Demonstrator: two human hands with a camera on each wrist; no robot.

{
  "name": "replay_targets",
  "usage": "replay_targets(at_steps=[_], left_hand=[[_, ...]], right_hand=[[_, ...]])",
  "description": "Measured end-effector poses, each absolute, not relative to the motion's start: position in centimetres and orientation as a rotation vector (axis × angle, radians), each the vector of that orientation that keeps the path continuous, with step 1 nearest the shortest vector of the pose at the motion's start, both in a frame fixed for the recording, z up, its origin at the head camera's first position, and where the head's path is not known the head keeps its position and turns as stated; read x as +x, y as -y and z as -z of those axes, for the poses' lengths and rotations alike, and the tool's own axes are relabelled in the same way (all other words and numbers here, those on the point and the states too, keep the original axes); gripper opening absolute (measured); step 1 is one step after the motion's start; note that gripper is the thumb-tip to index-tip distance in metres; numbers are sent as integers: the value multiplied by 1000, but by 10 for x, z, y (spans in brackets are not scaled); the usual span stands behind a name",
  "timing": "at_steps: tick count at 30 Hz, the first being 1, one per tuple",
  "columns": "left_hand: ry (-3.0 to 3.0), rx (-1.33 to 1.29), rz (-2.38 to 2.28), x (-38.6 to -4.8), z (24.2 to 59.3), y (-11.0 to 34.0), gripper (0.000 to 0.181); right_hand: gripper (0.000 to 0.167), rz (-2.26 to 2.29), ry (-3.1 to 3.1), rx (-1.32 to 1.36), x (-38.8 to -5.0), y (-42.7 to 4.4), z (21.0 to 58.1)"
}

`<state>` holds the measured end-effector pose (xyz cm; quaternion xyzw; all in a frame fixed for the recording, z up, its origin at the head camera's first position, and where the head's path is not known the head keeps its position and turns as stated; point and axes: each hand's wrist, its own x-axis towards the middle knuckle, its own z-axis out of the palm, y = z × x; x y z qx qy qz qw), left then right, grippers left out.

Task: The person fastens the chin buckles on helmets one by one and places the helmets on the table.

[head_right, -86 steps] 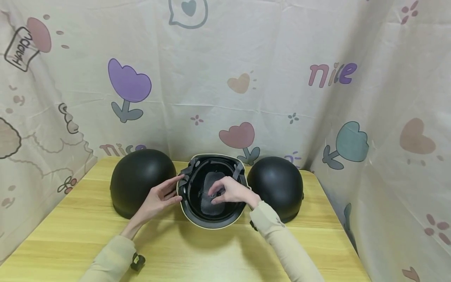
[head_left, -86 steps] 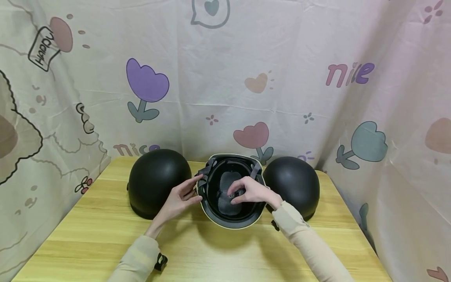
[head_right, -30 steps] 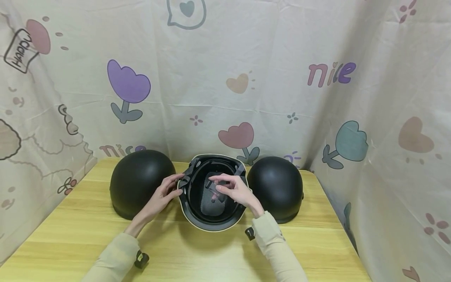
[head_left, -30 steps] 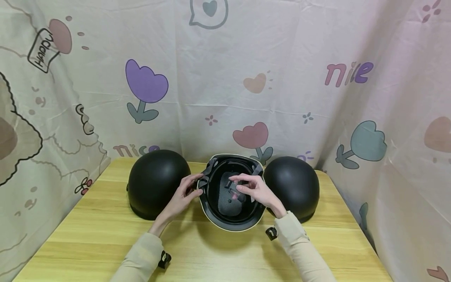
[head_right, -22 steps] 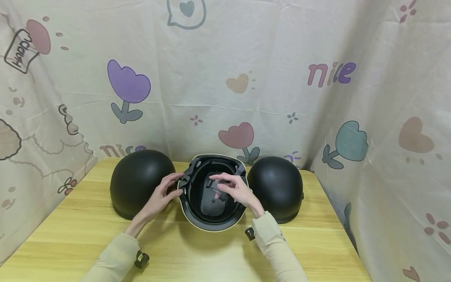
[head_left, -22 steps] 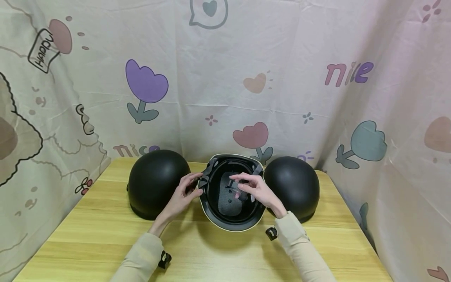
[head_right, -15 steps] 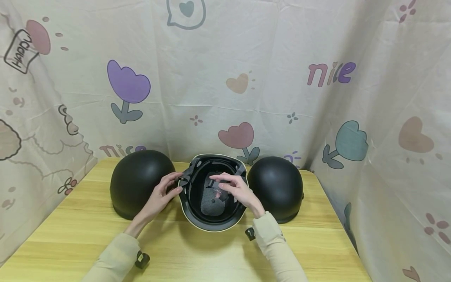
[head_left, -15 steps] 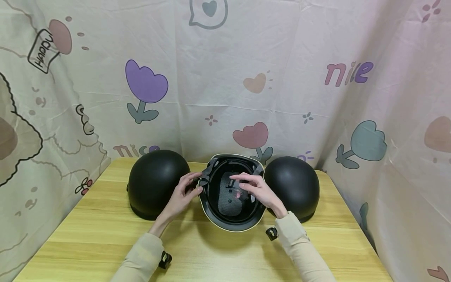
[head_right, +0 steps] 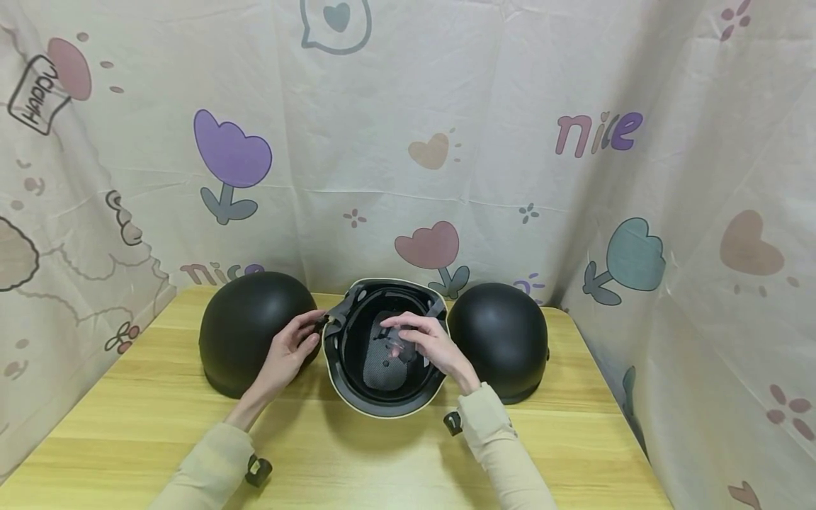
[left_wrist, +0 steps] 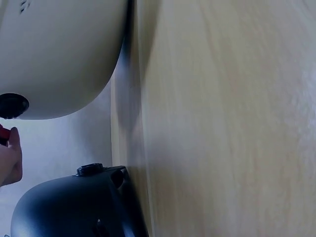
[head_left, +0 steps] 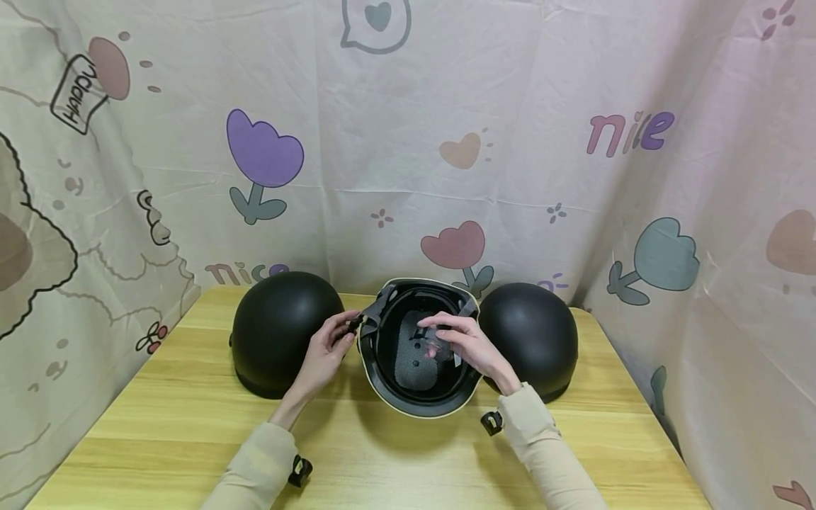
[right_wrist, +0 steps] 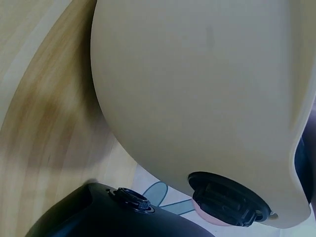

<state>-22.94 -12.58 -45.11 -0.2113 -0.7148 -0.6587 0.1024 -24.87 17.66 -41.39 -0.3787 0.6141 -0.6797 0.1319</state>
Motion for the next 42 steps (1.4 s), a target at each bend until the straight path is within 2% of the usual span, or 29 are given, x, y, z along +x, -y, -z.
replay_targets(at_steps=[6, 16, 25, 33, 42], left_hand=[[2074, -541, 1976, -228, 448, 124, 41], [2043, -318, 1972, -223, 441, 124, 48], [1884, -306, 1987, -220, 434, 121, 52], [1684, -289, 2053, -218, 424, 115, 52], [1582, -309, 2047, -217, 414, 108, 52]], right_hand=[[31, 1938, -1969, -1009, -245, -177, 413], [20, 2047, -1922, -1038, -245, -174, 416], [15, 2066, -1910, -1082, -246, -174, 418], [33, 2116, -1947, -1073, -244, -174, 417], [30, 2098, -2166, -1087, -243, -175, 412]])
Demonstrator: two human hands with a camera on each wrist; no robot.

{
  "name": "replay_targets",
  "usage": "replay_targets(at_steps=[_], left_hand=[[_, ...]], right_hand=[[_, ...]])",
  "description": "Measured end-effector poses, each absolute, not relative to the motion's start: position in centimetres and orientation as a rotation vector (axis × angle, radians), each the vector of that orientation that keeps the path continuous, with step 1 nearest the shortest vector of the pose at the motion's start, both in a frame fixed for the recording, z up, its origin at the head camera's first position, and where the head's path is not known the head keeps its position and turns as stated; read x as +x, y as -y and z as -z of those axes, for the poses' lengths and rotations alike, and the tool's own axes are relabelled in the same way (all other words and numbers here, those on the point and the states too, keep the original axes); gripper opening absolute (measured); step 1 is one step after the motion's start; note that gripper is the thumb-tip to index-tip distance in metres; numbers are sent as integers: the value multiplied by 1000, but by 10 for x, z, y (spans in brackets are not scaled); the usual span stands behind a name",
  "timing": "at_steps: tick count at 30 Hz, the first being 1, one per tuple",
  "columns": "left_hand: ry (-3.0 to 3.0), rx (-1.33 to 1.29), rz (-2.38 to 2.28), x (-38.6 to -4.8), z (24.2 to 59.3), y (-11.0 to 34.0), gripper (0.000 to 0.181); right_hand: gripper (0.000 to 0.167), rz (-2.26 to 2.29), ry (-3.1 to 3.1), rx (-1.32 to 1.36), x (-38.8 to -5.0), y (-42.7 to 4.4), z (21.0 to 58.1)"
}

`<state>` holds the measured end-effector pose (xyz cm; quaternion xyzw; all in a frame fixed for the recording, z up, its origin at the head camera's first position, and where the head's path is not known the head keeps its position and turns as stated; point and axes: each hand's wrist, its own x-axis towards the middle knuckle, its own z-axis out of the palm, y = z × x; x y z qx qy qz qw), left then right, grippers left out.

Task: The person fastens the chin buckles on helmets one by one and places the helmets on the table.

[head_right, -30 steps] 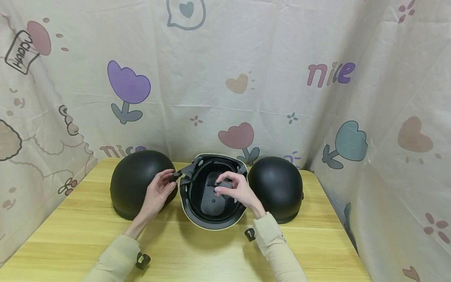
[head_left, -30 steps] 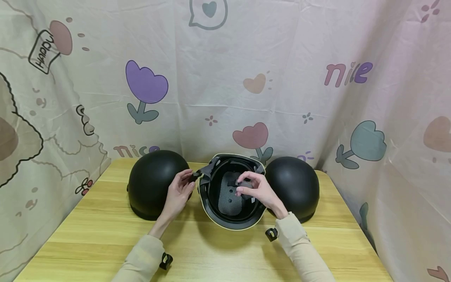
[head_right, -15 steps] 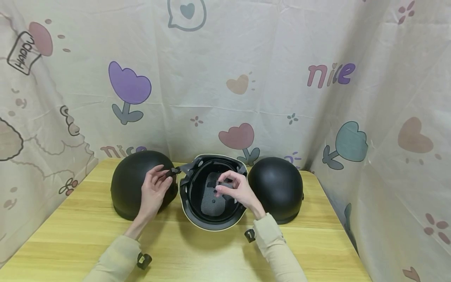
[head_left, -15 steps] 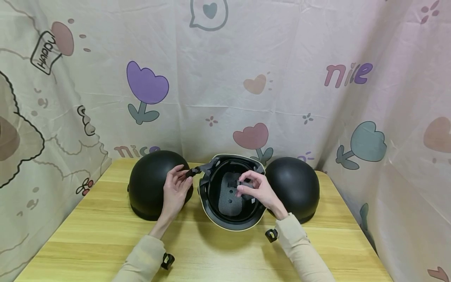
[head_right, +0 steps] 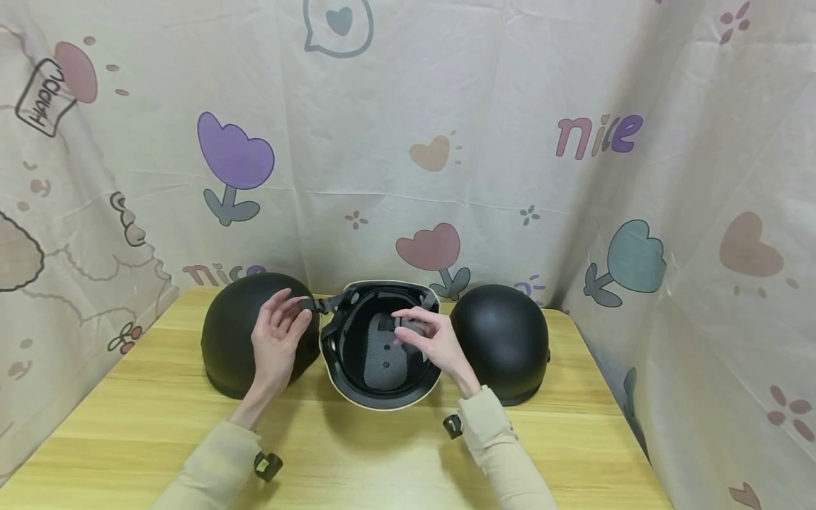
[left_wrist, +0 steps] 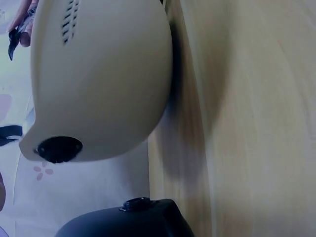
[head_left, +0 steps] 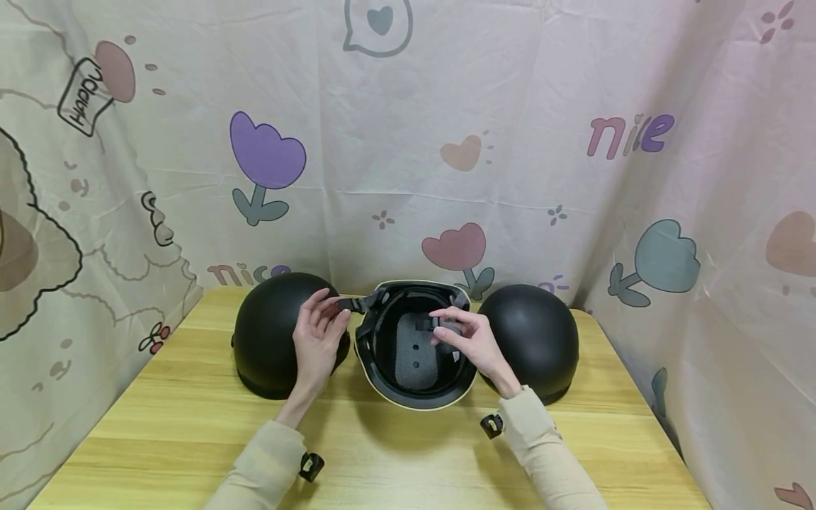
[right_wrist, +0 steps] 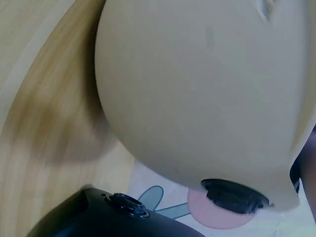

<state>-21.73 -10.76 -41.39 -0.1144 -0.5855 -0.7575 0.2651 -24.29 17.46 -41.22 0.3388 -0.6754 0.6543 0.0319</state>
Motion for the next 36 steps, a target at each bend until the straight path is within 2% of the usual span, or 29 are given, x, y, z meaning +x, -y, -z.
replay_targets(at_steps=[13, 22, 28, 36], left_hand=[[1768, -616, 1838, -224, 415, 92, 46], [1936, -848, 1780, -226, 424, 81, 39], [2118, -861, 1734, -224, 427, 76, 37], [2285, -834, 1366, -217, 417, 65, 37]], right_hand=[[26, -1766, 2045, 861, -246, -180, 416], [26, -1816, 2032, 806, -251, -187, 427], [25, -1845, 2014, 806, -250, -190, 434], [27, -1944, 1924, 768, -244, -186, 435]])
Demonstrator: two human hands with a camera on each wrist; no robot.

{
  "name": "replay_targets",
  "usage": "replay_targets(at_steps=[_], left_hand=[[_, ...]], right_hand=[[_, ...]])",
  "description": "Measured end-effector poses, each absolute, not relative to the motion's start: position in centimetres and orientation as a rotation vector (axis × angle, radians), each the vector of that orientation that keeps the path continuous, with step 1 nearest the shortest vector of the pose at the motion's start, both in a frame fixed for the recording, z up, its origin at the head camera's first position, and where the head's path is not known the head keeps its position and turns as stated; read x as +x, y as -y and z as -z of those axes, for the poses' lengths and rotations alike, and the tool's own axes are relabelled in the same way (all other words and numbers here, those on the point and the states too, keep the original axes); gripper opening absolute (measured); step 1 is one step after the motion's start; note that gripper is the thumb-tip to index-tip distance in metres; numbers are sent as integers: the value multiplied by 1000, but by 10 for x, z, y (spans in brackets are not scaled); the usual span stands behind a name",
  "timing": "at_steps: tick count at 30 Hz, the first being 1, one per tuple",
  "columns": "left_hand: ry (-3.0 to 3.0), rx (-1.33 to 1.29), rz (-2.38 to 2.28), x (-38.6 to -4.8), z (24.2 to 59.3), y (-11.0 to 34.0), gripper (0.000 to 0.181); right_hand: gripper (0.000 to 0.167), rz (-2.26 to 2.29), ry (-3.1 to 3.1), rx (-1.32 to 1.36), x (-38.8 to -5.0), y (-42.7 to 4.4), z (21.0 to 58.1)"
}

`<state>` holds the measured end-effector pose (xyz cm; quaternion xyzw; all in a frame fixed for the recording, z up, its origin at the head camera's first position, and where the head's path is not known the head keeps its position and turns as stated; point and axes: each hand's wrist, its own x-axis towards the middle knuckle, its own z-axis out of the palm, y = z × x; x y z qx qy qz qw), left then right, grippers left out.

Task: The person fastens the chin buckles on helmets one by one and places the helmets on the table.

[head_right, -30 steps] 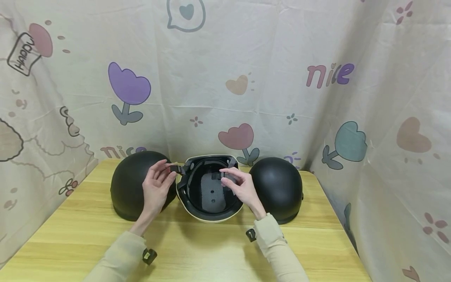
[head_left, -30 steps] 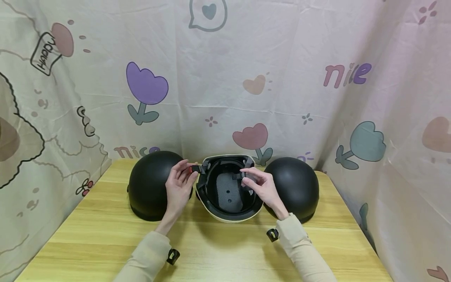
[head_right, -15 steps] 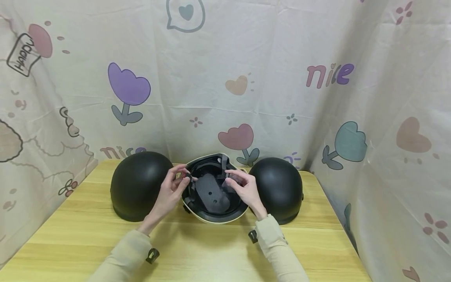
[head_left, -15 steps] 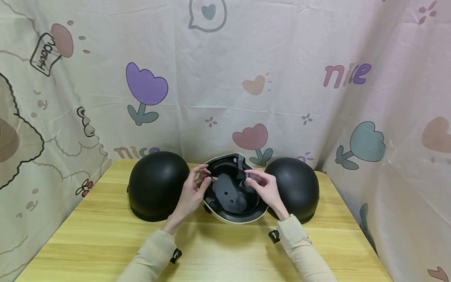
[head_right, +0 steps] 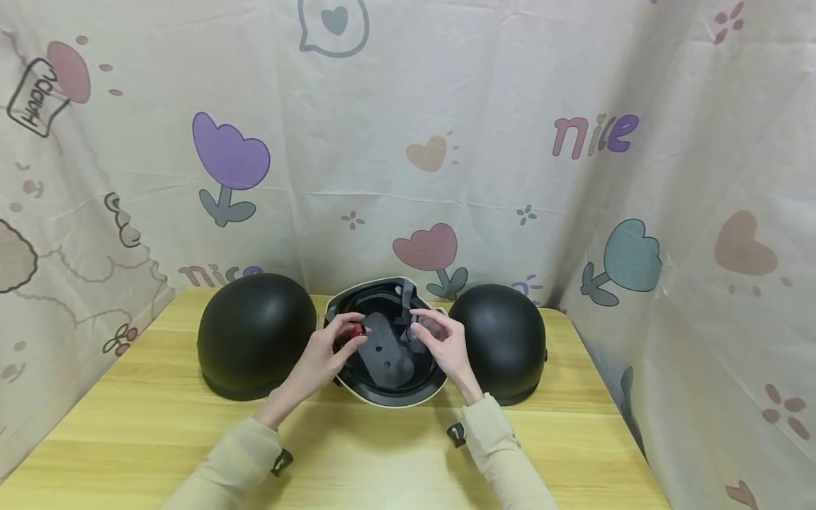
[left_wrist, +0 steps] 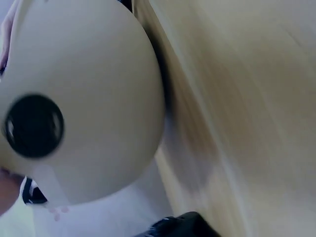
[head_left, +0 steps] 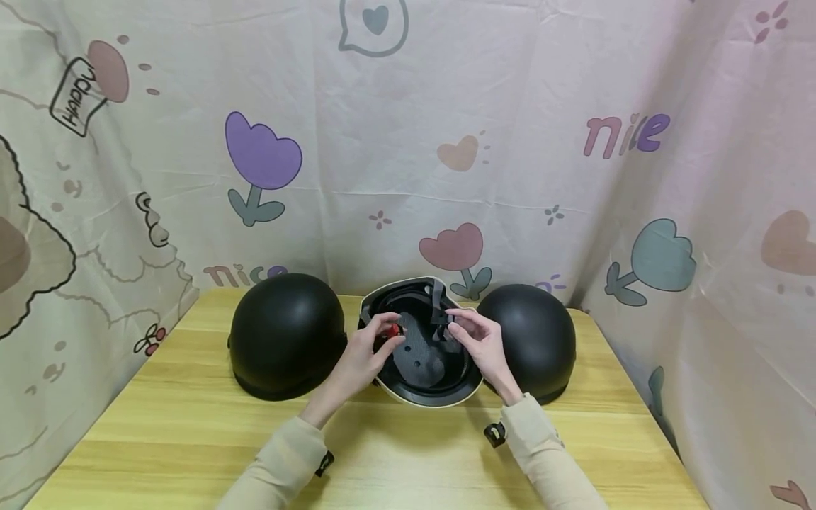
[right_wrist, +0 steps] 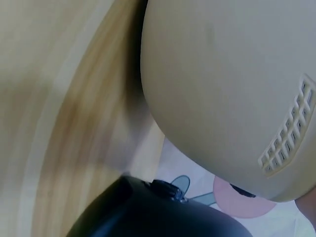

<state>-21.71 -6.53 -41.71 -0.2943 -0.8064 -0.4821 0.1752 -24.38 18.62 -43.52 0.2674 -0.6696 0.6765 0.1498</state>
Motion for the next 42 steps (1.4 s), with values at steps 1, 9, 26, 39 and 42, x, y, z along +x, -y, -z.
replay_targets(at_steps=[1, 9, 26, 39, 42], left_hand=[[2291, -827, 1315, -216, 416, 63, 39], [2325, -795, 1056, -211, 413, 53, 35], [2464, -921, 1064, -228, 418, 68, 32], [2632, -1067, 1479, -235, 417, 91, 41], [2602, -1078, 1489, -236, 419, 92, 35]], right_hand=[[27, -1954, 1917, 765, -243, -185, 435], [29, -2000, 1866, 776, -238, -176, 437], [28, -1989, 1908, 813, -229, -170, 443], [32, -2065, 1971, 845, -226, -170, 442], [31, -2057, 1993, 842, -226, -170, 442]])
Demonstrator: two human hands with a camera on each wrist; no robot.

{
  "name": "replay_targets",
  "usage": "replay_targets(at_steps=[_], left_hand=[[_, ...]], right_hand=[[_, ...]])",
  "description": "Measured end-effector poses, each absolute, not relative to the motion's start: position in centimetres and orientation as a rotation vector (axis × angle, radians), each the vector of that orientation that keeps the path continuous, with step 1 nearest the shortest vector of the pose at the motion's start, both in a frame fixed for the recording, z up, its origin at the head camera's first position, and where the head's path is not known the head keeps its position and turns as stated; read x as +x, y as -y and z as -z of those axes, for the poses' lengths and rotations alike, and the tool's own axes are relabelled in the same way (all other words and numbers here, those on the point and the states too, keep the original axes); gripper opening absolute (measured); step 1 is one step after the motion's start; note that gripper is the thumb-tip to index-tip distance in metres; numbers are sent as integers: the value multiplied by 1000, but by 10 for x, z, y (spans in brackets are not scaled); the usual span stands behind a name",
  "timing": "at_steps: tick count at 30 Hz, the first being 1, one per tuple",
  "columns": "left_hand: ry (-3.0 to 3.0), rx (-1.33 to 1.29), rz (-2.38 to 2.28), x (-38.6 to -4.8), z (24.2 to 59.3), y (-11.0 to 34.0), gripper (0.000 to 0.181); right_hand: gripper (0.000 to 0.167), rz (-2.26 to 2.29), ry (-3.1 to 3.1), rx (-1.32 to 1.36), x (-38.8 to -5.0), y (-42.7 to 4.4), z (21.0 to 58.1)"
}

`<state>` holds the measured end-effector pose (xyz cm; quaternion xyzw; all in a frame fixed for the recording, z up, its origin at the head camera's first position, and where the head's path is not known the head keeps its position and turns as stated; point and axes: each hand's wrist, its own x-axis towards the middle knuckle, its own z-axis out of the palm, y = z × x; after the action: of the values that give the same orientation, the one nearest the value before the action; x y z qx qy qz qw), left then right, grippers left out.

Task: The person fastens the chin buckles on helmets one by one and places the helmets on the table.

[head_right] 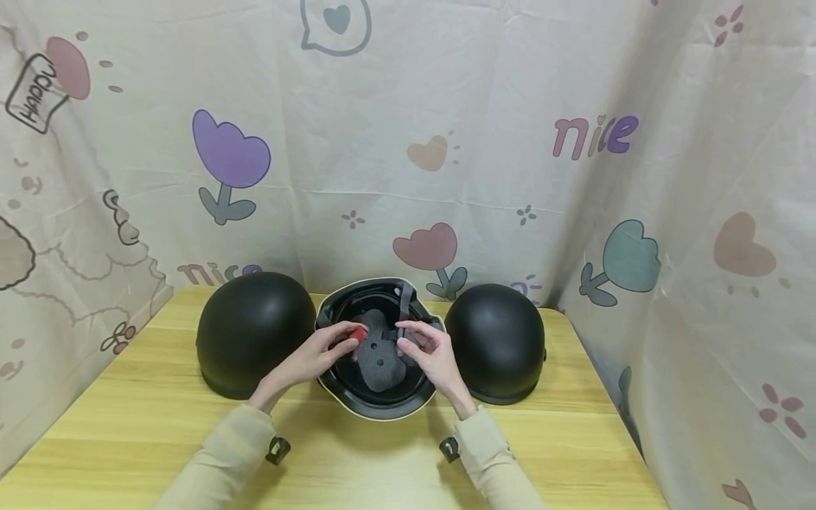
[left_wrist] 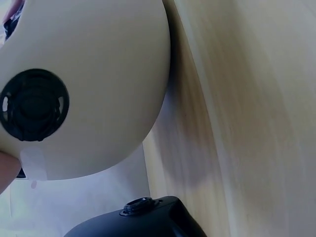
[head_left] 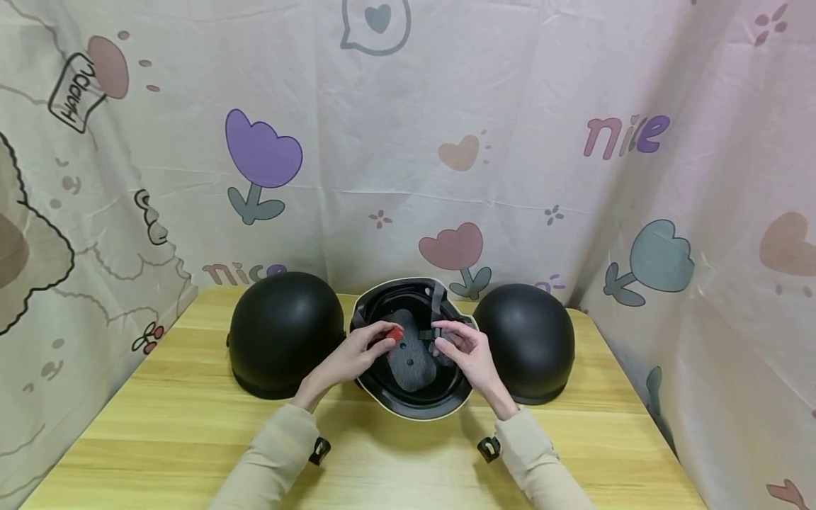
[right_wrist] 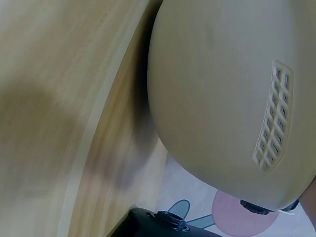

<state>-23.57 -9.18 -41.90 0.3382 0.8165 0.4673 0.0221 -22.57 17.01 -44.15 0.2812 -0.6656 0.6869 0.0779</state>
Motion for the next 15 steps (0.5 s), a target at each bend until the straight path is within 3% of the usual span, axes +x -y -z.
replay_targets(at_steps=[15], left_hand=[[-2541, 1070, -1474, -237, 421, 95, 20]], right_hand=[[32, -2041, 2016, 885, -224, -168, 437]])
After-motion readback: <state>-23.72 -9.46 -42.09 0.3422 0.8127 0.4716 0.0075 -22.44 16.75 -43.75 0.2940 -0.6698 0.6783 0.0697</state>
